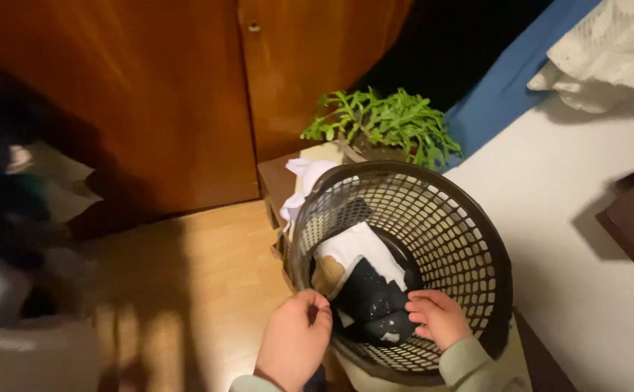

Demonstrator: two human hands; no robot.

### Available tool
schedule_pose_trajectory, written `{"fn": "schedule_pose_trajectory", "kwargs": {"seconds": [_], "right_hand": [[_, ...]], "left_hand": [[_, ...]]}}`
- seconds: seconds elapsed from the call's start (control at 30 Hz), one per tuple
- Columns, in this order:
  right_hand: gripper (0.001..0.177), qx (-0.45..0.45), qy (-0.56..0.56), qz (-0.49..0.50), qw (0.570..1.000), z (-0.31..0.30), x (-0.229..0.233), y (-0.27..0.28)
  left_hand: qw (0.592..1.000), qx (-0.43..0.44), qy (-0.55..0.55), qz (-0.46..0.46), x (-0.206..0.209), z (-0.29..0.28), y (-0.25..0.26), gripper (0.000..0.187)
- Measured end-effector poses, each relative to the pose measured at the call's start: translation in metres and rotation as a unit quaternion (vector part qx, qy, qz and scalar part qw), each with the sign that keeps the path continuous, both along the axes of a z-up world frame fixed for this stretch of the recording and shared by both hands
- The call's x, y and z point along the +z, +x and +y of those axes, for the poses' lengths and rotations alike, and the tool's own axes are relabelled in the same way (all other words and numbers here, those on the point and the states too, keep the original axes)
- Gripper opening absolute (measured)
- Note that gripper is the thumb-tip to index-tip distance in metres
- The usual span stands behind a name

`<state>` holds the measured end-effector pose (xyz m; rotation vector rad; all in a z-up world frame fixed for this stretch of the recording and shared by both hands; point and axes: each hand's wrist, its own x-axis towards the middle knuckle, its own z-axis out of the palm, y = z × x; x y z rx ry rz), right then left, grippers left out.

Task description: The person repeatedly picks clothing items from a laundry basket and hangs them on a metal drying rack. They handle several garments including a green t-shirt, black pants, and white shirts, spreading them across the rack bars.

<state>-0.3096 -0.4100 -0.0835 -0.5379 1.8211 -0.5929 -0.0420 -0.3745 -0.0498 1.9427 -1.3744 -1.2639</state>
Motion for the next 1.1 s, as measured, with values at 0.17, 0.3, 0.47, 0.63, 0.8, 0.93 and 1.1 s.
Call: {"fn": "schedule_pose_trajectory", "kwargs": {"seconds": [0.17,0.3,0.47,0.63,0.8,0.93,1.1], "right_hand": [[0.037,0.001,0.038,0.006,0.999,-0.043,-0.035,-0.041],[0.035,-0.014,0.081,0.022,0.996,-0.077,-0.069,-0.056],[0.042,0.075,0.086,0.106,0.988,-0.106,-0.145,-0.079],[0.052,0.223,0.078,0.198,0.951,-0.135,-0.238,-0.100],[0.070,0.292,0.109,0.239,0.920,-0.165,-0.262,-0.082],[0.068,0.285,0.052,0.226,0.930,-0.167,-0.299,-0.081],[0.074,0.241,0.060,0.225,0.942,-0.169,-0.297,-0.063]], "left_hand": [[0.998,-0.047,0.042,-0.032,-0.027,-0.064,-0.040,0.020],[0.988,-0.092,0.113,-0.060,-0.061,-0.108,-0.068,0.024],[0.992,-0.074,0.092,-0.044,-0.159,-0.134,-0.100,0.018],[0.965,-0.122,0.229,-0.048,-0.163,-0.169,-0.110,0.016],[0.961,-0.169,0.127,-0.178,-0.242,-0.178,-0.105,0.014],[0.945,-0.202,0.049,-0.251,-0.273,-0.199,-0.089,0.037],[0.914,-0.255,0.061,-0.310,-0.348,-0.191,-0.084,0.056]]}}
